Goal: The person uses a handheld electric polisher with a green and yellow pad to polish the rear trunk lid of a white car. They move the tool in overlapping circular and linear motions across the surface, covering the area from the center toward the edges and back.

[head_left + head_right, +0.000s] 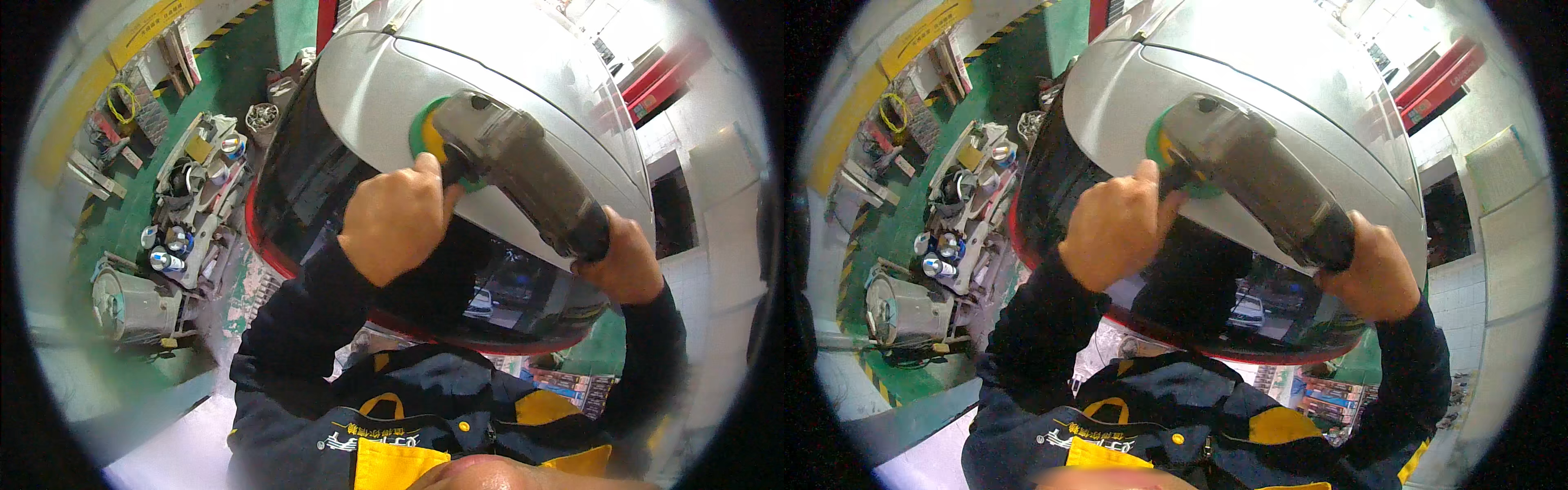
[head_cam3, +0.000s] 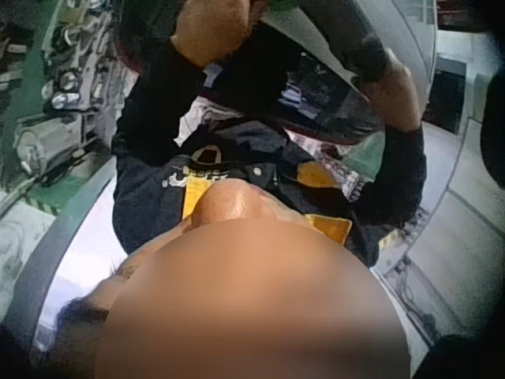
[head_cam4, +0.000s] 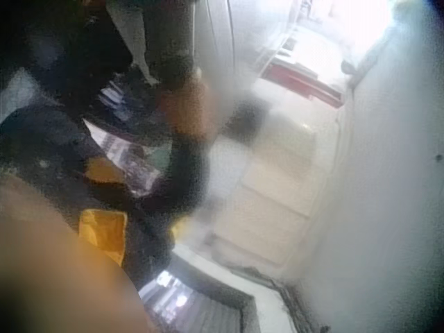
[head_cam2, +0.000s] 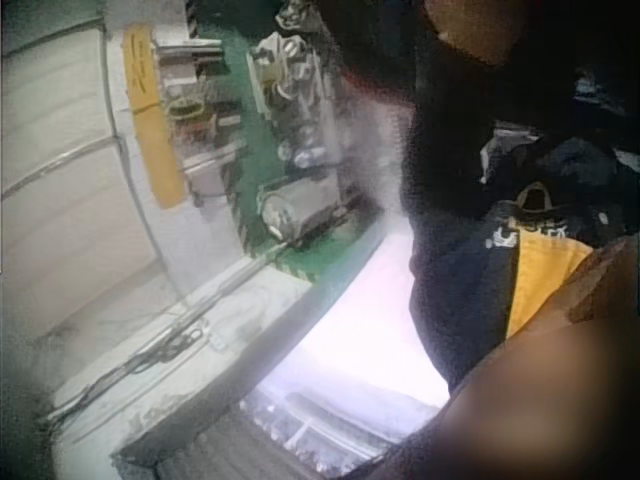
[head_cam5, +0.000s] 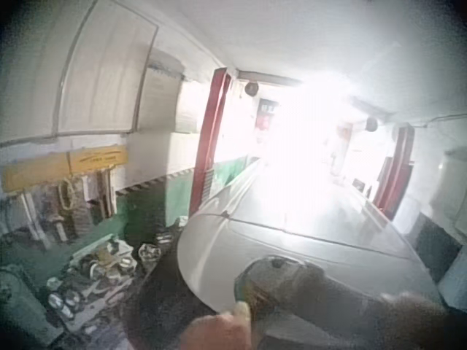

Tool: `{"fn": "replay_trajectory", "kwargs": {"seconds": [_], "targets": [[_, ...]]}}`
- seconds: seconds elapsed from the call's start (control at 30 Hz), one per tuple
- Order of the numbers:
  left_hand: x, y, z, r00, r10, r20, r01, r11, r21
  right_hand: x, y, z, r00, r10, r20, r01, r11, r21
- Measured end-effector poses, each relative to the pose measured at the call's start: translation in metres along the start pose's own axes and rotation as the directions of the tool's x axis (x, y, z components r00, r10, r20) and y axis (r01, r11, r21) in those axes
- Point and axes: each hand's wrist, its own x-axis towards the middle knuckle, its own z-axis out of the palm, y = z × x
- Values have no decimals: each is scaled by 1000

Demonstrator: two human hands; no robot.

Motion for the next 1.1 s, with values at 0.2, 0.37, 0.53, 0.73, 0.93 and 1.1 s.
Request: {"fn": "replay_trajectory", "kwargs": {"seconds": [0.2, 0.37, 0.53, 0.73, 0.93, 1.1], "targets": [[10, 15, 3, 997, 58, 50, -56, 998, -40, -14, 12, -7, 1000, 13, 3, -13, 1000, 11], [16, -10, -10, 1000, -18, -2, 18, 1000, 6, 19, -3, -5, 995, -95, 0, 95, 995, 13], [31, -49, -28, 996, -70, -53, 75, 992, 97, 73, -32, -2, 966, -260, 13, 260, 965, -35], [55, -79, -41, 997, -70, -37, 72, 995, 65, 109, -50, -11, 977, -181, 115, 191, 978, -84], [44, -46, -27, 994, -107, -2, 107, 994, 24, 82, -38, -20, 973, -224, 62, 230, 965, -129], [41, -12, -18, 996, -52, 66, 56, 996, -66, 48, -19, -31, 994, -67, 85, 71, 996, -45]]}}
